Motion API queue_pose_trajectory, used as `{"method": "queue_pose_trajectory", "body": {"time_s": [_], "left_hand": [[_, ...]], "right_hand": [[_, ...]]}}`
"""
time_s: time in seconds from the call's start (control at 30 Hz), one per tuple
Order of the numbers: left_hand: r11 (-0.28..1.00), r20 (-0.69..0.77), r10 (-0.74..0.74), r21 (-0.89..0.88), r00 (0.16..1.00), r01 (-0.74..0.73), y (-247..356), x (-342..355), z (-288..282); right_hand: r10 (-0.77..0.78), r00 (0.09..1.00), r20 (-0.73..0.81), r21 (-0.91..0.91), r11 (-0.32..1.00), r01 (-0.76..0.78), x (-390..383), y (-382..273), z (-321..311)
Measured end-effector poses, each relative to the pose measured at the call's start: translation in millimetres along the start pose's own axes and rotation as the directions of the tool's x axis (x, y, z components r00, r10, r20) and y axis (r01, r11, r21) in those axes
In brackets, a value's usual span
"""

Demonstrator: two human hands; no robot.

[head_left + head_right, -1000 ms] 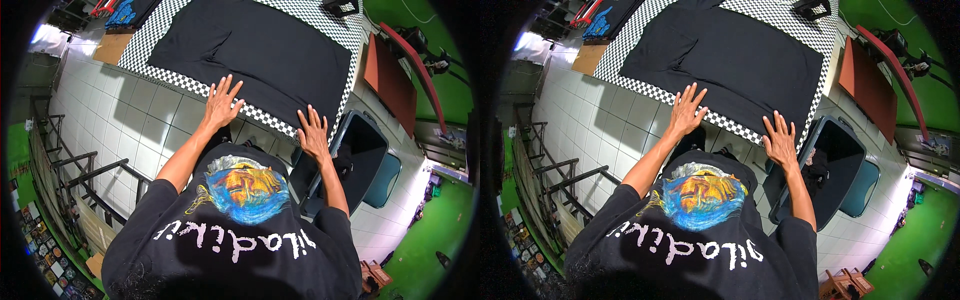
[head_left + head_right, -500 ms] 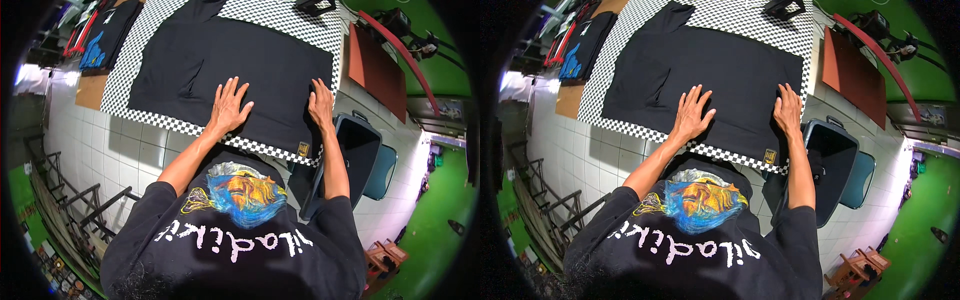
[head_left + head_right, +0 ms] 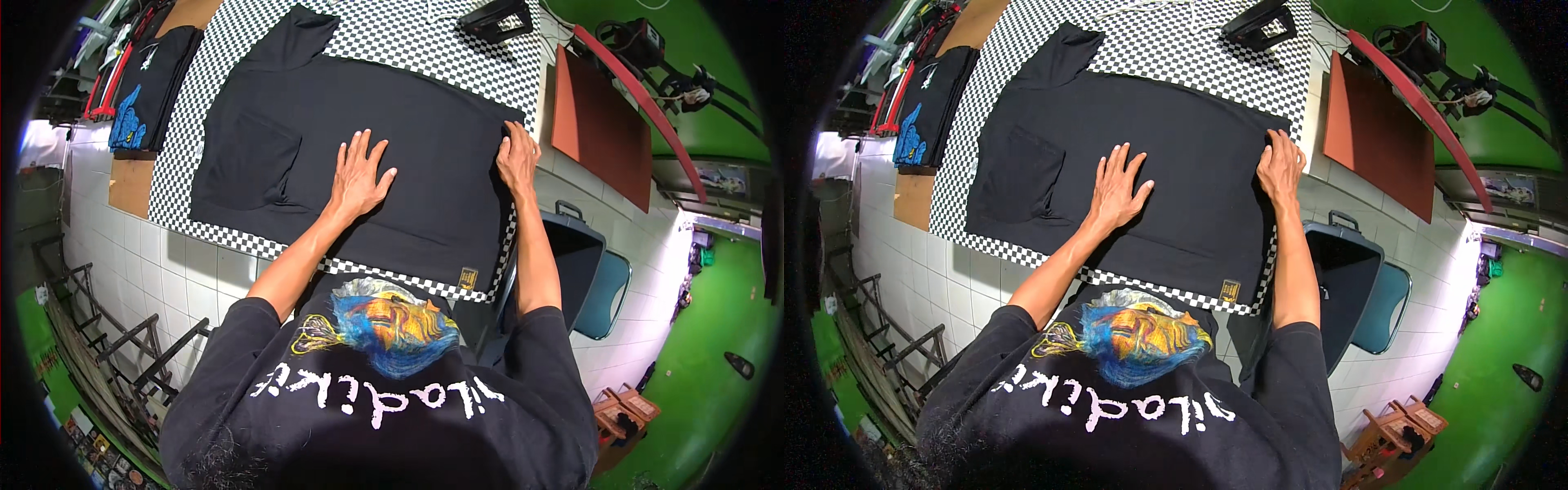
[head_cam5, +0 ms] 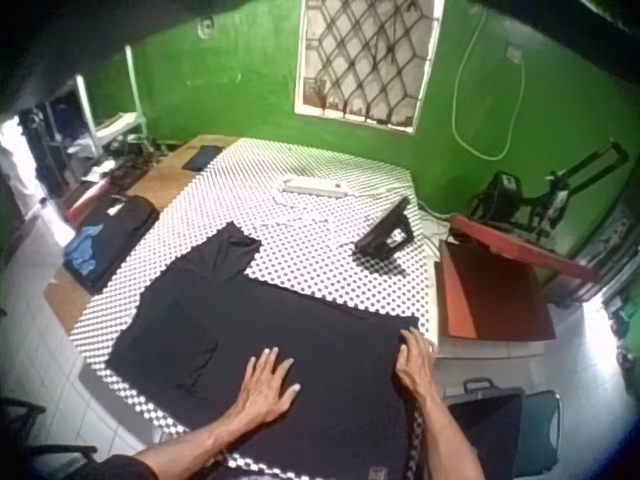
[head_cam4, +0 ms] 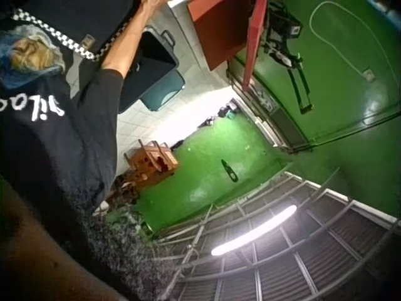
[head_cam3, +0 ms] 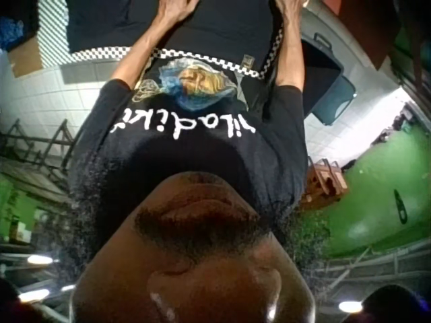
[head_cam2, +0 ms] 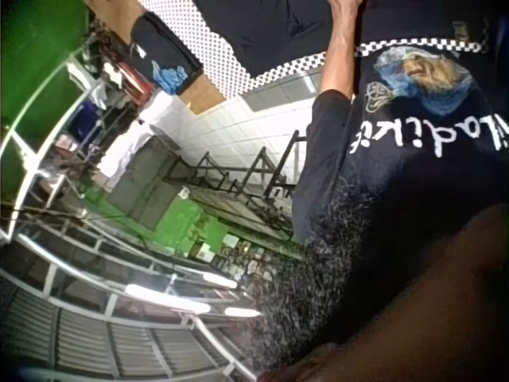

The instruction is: Ironing and folding printed t-shirts on a checkered table.

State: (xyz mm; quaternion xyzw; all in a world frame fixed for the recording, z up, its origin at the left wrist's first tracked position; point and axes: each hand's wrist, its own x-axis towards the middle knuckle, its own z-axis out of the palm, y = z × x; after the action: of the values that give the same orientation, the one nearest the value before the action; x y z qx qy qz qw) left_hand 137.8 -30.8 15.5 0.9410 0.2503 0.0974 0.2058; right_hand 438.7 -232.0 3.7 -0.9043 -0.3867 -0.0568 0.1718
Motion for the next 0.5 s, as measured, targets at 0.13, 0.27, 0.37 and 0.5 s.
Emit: {"method": "queue_pose_trajectory", "body": {"time_s": [0.13, 0.27, 0.37, 0.5], "left_hand": [[0.999, -0.008, 0.039, -0.001, 0.999, -0.039, 21, 45, 12], [0.999, -0.037, 0.042, 0.020, 0.998, -0.041, 22, 92, 31], [0.999, -0.061, 0.015, 0.051, 0.998, -0.012, 22, 121, 39], [0.995, -0.080, -0.035, 0.089, 0.996, 0.043, 11, 143, 43]], "right_hand": [[-0.018, 0.997, -0.069, 0.012, 1.000, 0.019, 33, 23, 4], [-0.032, 0.990, -0.135, 0.009, 0.999, 0.034, 57, 32, 10], [0.023, 0.988, -0.152, 0.072, 0.997, -0.012, 59, 37, 10], [0.063, 0.982, -0.175, 0.110, 0.993, -0.044, 61, 44, 20]]}}
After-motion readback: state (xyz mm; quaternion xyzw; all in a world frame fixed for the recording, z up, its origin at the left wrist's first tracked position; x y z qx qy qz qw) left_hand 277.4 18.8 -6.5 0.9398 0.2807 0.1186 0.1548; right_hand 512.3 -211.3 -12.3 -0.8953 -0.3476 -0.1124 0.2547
